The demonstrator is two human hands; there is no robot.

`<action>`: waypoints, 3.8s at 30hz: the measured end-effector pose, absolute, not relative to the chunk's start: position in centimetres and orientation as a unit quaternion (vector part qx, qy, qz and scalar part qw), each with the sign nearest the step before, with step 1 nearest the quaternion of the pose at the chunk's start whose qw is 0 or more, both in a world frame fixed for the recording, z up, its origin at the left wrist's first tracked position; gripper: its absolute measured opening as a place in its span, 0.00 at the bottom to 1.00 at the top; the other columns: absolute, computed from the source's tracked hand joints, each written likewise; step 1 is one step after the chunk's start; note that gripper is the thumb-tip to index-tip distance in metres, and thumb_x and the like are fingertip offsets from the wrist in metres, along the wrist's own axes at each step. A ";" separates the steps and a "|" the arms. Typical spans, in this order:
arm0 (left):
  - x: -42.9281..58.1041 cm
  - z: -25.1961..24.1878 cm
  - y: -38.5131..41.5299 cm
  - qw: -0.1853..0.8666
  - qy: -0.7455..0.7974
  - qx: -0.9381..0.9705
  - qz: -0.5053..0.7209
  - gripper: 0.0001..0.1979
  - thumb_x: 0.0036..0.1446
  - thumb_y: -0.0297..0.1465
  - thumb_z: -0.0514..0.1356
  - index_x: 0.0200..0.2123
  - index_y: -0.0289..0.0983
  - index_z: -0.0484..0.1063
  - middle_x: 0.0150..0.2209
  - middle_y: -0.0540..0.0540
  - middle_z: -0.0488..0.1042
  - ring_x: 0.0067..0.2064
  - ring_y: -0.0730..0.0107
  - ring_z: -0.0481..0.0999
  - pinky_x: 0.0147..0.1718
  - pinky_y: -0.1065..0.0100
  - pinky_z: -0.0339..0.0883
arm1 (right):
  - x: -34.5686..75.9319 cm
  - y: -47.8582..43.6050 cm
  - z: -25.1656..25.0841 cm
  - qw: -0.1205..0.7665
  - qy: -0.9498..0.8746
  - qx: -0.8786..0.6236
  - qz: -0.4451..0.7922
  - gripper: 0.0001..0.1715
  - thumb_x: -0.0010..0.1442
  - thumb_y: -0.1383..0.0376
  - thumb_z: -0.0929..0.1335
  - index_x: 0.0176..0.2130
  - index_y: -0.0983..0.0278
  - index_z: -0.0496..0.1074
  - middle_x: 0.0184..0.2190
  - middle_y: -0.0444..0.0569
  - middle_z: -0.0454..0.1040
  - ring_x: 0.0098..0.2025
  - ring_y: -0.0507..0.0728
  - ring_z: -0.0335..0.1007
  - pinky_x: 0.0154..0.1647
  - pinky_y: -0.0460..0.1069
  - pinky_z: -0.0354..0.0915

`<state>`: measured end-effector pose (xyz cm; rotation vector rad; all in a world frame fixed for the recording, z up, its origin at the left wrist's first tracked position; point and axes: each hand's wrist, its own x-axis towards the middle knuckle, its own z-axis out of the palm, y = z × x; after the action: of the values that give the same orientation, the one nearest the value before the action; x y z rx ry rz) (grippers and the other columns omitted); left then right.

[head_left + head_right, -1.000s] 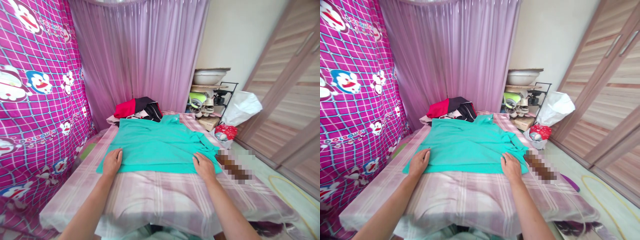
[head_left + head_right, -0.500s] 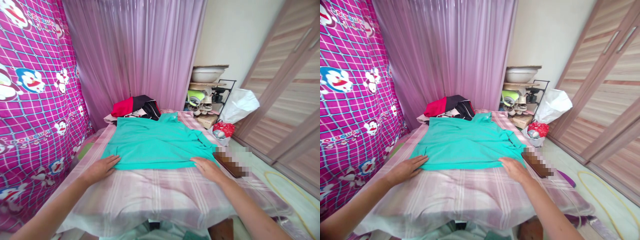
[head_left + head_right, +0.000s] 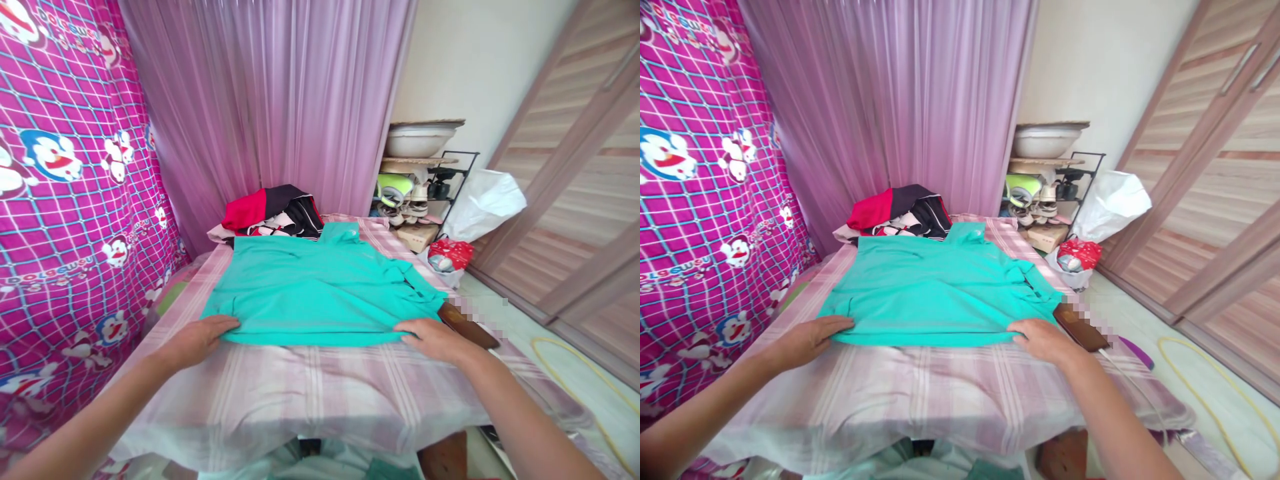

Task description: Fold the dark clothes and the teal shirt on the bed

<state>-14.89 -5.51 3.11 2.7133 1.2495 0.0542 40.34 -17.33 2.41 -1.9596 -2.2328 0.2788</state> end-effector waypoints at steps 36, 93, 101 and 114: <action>2.7 -1.1 2.0 0.031 0.502 0.863 0.035 0.29 0.66 0.50 0.45 0.67 0.50 0.57 0.70 0.46 0.55 0.70 0.54 0.52 0.65 0.40 0.44 | 23.3 0.0 -0.4 0.094 -0.745 -0.653 0.101 0.33 0.70 0.48 0.52 0.67 0.56 0.59 0.70 0.50 0.53 0.72 0.60 0.43 0.69 0.64 0.38; 1.8 -2.0 2.4 0.031 0.480 0.873 0.079 0.28 0.66 0.50 0.45 0.66 0.50 0.60 0.68 0.47 0.60 0.68 0.54 0.57 0.65 0.43 0.48 | 33.9 5.1 0.7 0.036 -0.608 -0.791 0.053 0.33 0.70 0.52 0.52 0.67 0.60 0.58 0.69 0.55 0.55 0.69 0.65 0.50 0.65 0.66 0.51; 1.4 -2.7 2.7 0.020 0.470 0.878 0.093 0.27 0.66 0.49 0.46 0.65 0.51 0.60 0.67 0.47 0.61 0.68 0.55 0.58 0.64 0.42 0.51 | 40.8 9.7 0.2 -0.026 -0.574 -0.817 0.040 0.32 0.71 0.53 0.51 0.67 0.60 0.59 0.68 0.58 0.56 0.67 0.65 0.53 0.63 0.64 0.54; 1.1 -3.2 2.6 0.001 0.460 0.881 0.106 0.27 0.66 0.48 0.48 0.66 0.53 0.58 0.67 0.49 0.62 0.67 0.57 0.59 0.66 0.45 0.49 | 41.1 14.9 -0.3 -0.002 -0.498 -0.867 -0.004 0.34 0.68 0.52 0.52 0.63 0.64 0.64 0.60 0.66 0.63 0.61 0.72 0.58 0.55 0.67 0.59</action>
<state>1.13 2.56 -3.24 2.7670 1.4453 0.3318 41.11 14.86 -0.27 -2.7268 -1.5672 -0.0117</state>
